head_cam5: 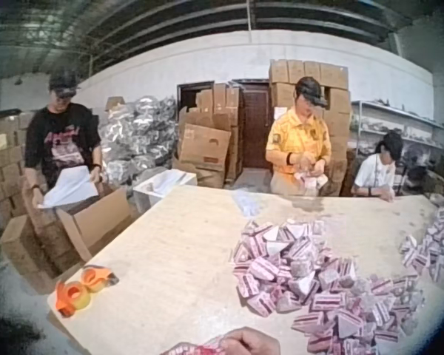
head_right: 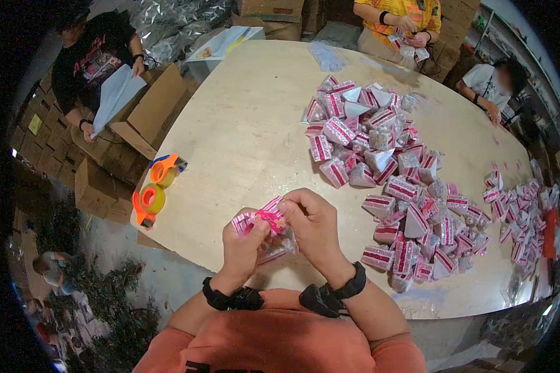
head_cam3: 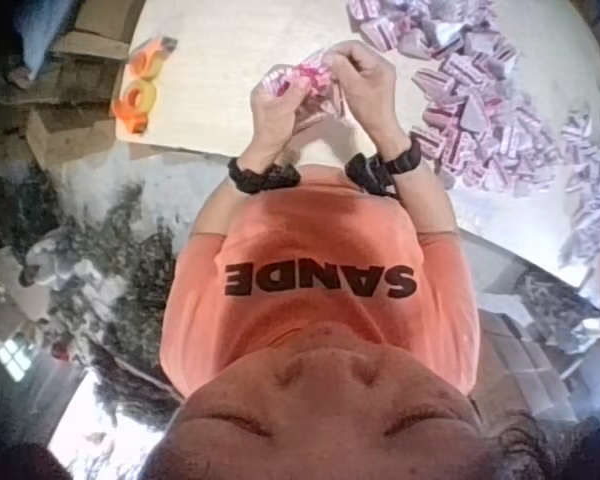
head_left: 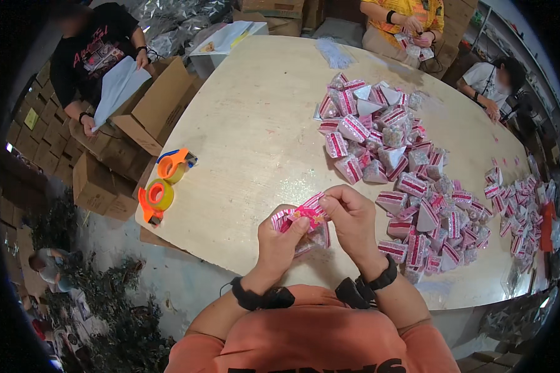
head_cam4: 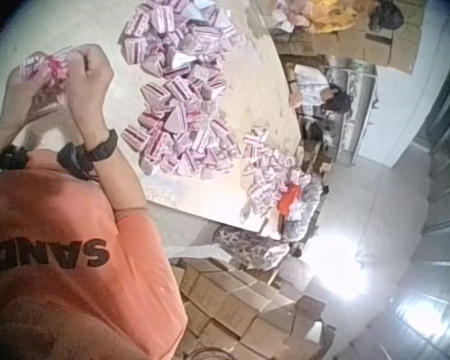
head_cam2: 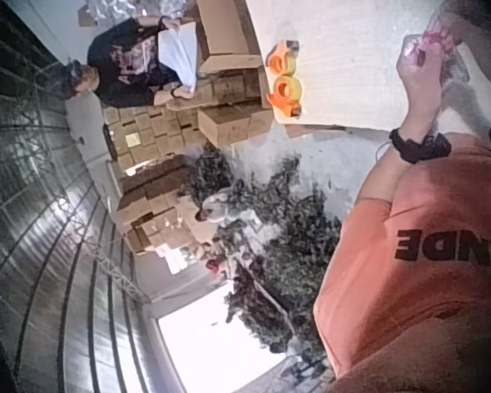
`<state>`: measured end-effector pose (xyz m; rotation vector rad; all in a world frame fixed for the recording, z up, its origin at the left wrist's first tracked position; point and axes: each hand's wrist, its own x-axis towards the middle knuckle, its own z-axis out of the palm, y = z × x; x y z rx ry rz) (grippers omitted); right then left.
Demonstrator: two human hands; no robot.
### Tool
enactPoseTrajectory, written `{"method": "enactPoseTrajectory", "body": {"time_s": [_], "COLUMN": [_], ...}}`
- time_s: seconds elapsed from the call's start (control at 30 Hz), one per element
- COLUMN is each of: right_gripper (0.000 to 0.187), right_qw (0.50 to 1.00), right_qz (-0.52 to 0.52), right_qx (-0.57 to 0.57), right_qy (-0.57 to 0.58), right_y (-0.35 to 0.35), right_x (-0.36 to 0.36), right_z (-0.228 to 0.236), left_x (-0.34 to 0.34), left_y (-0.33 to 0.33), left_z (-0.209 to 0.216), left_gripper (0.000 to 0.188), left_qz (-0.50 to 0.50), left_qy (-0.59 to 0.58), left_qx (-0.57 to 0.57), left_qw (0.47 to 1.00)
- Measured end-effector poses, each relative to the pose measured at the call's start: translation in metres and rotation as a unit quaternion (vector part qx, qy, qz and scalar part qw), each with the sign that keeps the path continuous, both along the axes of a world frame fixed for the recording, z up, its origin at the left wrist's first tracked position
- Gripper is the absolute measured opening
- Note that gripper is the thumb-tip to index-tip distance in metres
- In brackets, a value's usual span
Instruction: Sort small pink packets on a wooden tabletop in a warehouse environment.
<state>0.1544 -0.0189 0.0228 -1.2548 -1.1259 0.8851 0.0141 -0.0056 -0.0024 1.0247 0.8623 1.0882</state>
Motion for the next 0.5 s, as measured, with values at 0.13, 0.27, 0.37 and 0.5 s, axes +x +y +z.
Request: {"method": "enactPoseTrajectory", "body": {"time_s": [0.13, 0.27, 0.37, 0.5], "right_gripper": [0.007, 0.007, 0.010, 0.009], "right_qw": [0.970, 0.981, 0.999, 0.998], "right_qz": [0.008, 0.004, 0.032, 0.054], "right_qx": [0.129, 0.111, -0.012, -0.018], "right_qy": [-0.205, -0.162, 0.018, -0.023], "right_y": [-0.003, 0.004, 0.010, 0.011], "right_x": [-0.007, -0.005, 0.004, 0.004], "right_z": [0.009, 0.003, -0.004, -0.003], "left_x": [0.001, 0.004, 0.000, 0.002], "left_y": [0.011, 0.015, 0.015, 0.020], "left_z": [-0.003, -0.010, -0.008, -0.002], "left_gripper": [0.012, 0.011, 0.011, 0.012], "left_qz": [0.004, 0.009, 0.019, 0.050], "left_qy": [-0.045, -0.078, -0.075, -0.064], "left_qx": [-0.054, -0.090, -0.087, -0.053], "left_qw": [0.998, 0.993, 0.993, 0.995]}}
